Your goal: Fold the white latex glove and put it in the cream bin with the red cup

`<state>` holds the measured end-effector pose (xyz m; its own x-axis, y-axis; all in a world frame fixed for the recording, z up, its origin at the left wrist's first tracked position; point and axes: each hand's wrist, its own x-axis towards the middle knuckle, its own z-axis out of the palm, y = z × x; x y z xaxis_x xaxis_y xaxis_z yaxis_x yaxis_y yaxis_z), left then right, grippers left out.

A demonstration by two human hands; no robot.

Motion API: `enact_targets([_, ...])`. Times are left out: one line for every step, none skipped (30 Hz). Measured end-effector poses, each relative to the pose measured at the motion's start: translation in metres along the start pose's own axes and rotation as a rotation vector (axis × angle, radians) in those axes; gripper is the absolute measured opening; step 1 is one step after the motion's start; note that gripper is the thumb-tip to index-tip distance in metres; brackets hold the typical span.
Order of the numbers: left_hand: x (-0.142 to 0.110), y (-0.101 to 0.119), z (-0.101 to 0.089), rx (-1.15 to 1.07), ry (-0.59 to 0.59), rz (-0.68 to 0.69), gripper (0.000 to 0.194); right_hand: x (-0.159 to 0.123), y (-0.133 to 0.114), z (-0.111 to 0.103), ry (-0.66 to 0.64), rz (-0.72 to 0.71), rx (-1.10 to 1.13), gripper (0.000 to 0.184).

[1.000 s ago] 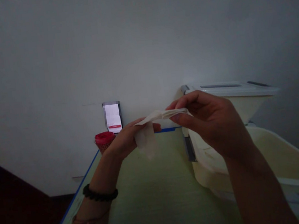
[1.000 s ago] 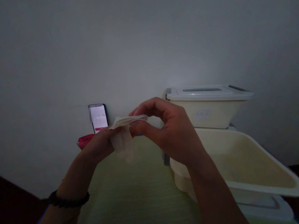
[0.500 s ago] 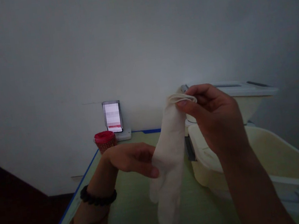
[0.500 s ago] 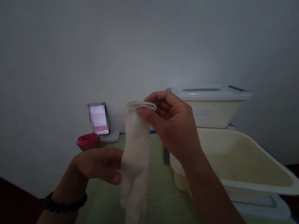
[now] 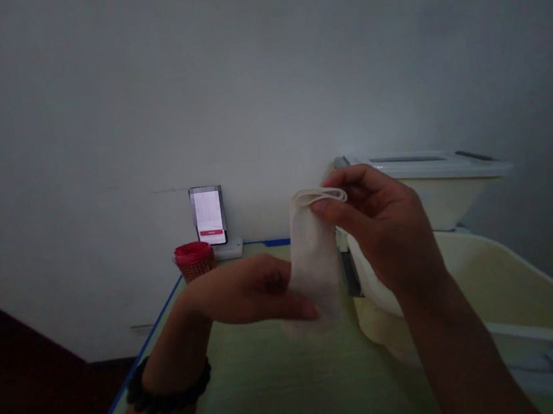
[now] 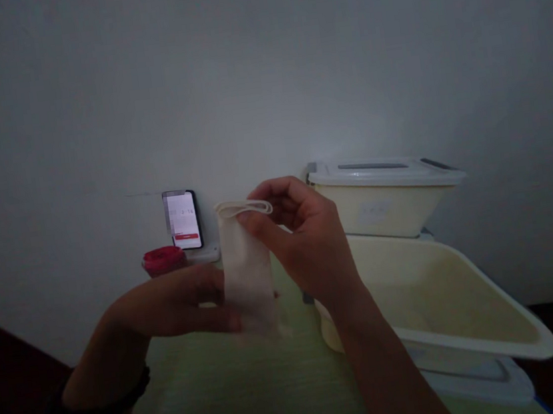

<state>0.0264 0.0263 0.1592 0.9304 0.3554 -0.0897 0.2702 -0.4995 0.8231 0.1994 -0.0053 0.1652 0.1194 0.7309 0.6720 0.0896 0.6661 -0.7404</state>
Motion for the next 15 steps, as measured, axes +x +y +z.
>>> enact_targets([-0.001, 0.002, 0.000, -0.013, -0.080, 0.011, 0.026, 0.000, 0.000, 0.000, 0.004, 0.001, -0.001, 0.013])
enact_targets([-0.002, 0.003, 0.000, -0.030, -0.150, 0.019, 0.032, 0.000, 0.000, 0.000, 0.002, 0.005, -0.001, 0.013])
enact_targets([-0.003, 0.003, 0.000, -0.054, -0.201, 0.024, 0.038, -0.001, 0.000, 0.000, -0.011, 0.013, 0.001, 0.014])
enact_targets([-0.003, 0.002, 0.000, -0.073, -0.234, 0.026, 0.043, -0.001, 0.000, -0.001, -0.036, 0.025, 0.004, 0.014])
enact_targets([-0.004, 0.000, -0.001, -0.085, -0.248, 0.025, 0.046, -0.001, 0.001, -0.001, -0.076, 0.040, 0.005, 0.014])
enact_targets([-0.003, -0.003, -0.001, -0.095, -0.251, 0.026, 0.046, -0.001, 0.002, -0.001, -0.124, 0.055, 0.004, 0.014])
enact_targets([-0.003, -0.006, -0.003, -0.111, -0.249, 0.022, 0.043, -0.001, 0.002, 0.000, -0.174, 0.069, -0.002, 0.014])
enact_targets([-0.003, -0.010, -0.004, -0.131, -0.236, 0.013, 0.039, -0.001, 0.003, 0.000, -0.215, 0.079, -0.012, 0.014])
enact_targets([-0.002, -0.014, -0.005, -0.151, -0.210, 0.005, 0.034, -0.001, 0.003, 0.000, -0.243, 0.084, -0.023, 0.014])
enact_targets([-0.002, -0.018, -0.006, -0.166, -0.175, -0.004, 0.030, -0.001, 0.003, 0.001, -0.257, 0.085, -0.032, 0.014])
enact_targets([-0.001, -0.021, -0.008, -0.177, -0.139, -0.011, 0.027, -0.001, 0.003, 0.001, -0.259, 0.084, -0.040, 0.013])
enact_targets([-0.001, -0.024, -0.008, -0.178, -0.111, -0.018, 0.026, -0.001, 0.003, 0.002, -0.254, 0.080, -0.047, 0.013])
enact_targets([0.000, -0.026, -0.009, -0.170, -0.092, -0.021, 0.025, -0.001, 0.003, 0.002, -0.244, 0.076, -0.052, 0.013])
enact_targets([0.000, -0.026, -0.010, -0.157, -0.090, -0.022, 0.025, -0.001, 0.003, 0.002, -0.231, 0.073, -0.057, 0.013])
enact_targets([0.000, -0.026, -0.010, -0.145, -0.103, -0.024, 0.025, -0.001, 0.003, 0.002, -0.215, 0.070, -0.059, 0.013])
